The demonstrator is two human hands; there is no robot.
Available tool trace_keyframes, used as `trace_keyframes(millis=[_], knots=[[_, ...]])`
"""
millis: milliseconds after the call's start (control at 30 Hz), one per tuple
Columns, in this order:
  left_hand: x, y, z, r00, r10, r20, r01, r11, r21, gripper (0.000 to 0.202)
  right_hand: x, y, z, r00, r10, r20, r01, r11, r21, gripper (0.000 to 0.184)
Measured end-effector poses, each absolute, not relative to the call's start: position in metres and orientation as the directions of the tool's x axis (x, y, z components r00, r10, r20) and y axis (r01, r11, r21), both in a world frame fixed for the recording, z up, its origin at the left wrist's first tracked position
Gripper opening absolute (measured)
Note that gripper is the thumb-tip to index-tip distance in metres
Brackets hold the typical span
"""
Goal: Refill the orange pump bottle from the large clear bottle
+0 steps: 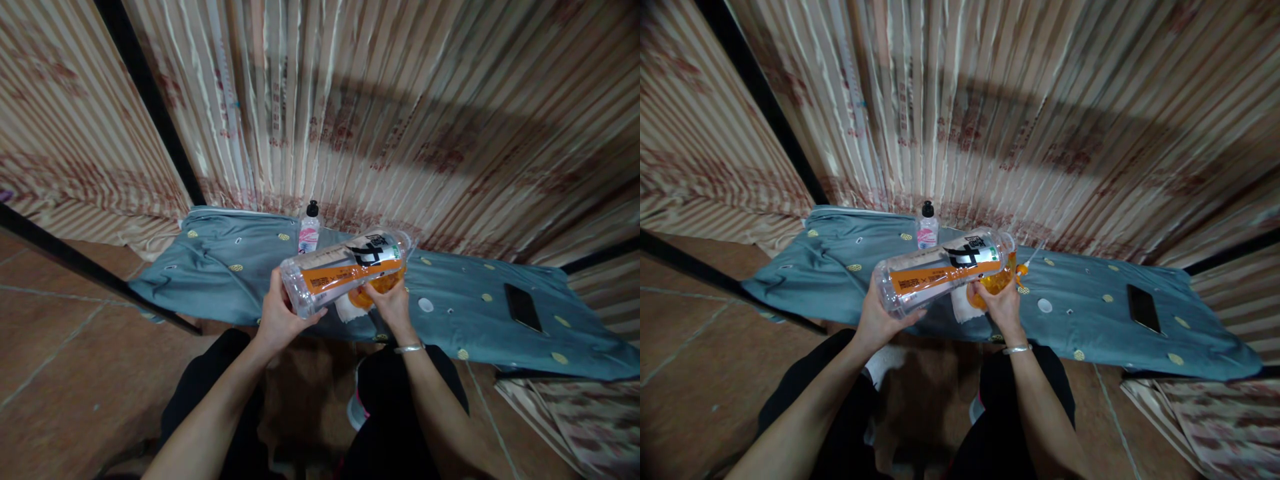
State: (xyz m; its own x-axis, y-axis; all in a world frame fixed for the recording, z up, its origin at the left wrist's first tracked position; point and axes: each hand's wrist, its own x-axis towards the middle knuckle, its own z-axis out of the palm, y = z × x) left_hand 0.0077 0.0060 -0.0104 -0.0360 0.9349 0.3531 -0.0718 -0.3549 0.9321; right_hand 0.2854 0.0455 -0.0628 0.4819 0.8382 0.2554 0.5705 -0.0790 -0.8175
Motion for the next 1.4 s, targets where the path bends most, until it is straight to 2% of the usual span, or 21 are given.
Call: trace_keyframes(millis=[600, 833, 1400], knots=[[0.0082, 0.0061, -0.0093, -0.043, 0.941, 0.337, -0.064, -0.339, 0.939, 0.086, 0.2864, 0.0467, -0.0638, 0.489, 0.834, 0.257, 0.579, -0.090, -0.811, 0.102], [0.0075, 0.0069, -0.0110, -0.014, 0.942, 0.336, -0.071, -0.336, 0.939, 0.086, 0.2867, 0.0465, -0.0654, 0.476, 0.837, 0.271, 0.582, -0.068, -0.810, 0.096], [0.0071, 0.0072, -0.0122, -0.034, 0.937, 0.349, -0.068, -0.350, 0.934, 0.081, 0.2864, 0.0477, -0.0672, 0.490, 0.817, 0.303, 0.599, -0.063, -0.798, 0.095]])
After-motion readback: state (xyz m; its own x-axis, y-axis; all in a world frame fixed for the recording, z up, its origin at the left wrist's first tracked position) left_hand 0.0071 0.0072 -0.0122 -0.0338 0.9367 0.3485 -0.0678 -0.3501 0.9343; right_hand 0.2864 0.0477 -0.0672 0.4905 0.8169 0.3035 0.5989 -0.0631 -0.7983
